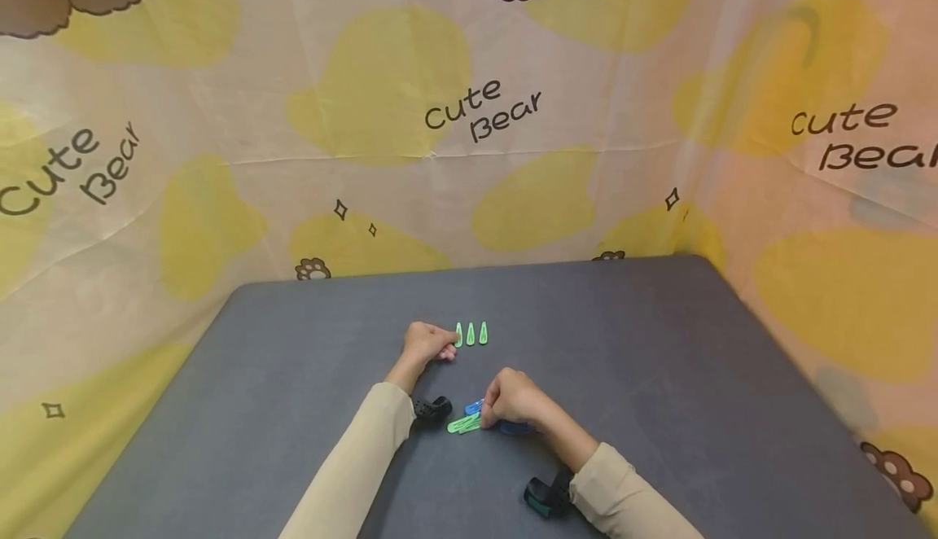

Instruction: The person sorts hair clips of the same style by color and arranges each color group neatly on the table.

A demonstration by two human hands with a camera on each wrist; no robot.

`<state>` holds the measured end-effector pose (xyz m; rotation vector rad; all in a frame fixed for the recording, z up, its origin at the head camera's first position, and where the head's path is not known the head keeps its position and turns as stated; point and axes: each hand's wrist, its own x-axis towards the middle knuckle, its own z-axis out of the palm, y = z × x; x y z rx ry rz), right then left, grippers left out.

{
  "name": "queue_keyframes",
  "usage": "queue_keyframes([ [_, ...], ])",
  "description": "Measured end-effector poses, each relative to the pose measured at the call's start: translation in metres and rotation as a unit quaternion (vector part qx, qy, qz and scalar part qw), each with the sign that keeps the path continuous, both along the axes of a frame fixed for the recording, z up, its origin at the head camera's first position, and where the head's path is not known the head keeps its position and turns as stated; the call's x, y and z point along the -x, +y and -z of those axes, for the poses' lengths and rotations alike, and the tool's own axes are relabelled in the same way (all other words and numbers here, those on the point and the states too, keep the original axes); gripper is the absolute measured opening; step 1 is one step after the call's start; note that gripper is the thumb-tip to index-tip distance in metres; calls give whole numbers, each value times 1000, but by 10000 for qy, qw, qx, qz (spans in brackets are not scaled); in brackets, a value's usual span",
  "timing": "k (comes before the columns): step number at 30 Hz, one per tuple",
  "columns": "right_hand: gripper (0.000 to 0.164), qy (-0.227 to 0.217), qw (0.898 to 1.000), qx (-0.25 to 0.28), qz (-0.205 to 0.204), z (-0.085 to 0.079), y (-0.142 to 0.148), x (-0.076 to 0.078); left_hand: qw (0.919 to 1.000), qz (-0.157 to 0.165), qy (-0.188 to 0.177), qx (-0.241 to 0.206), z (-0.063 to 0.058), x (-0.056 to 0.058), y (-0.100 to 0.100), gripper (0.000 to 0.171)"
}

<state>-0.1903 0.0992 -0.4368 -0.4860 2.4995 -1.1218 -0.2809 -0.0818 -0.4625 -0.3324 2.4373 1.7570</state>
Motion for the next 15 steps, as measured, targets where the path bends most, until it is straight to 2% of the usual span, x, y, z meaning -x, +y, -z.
queue_keyframes([
  [10, 9, 5, 9987, 94, -504, -1, 10, 1, 10000, 15, -41, -24, 2, 1, -1, 16],
  [15, 10, -65, 9980, 139, -618, -1, 13, 0, 10000, 3, -25, 3, 2, 1, 0, 16],
])
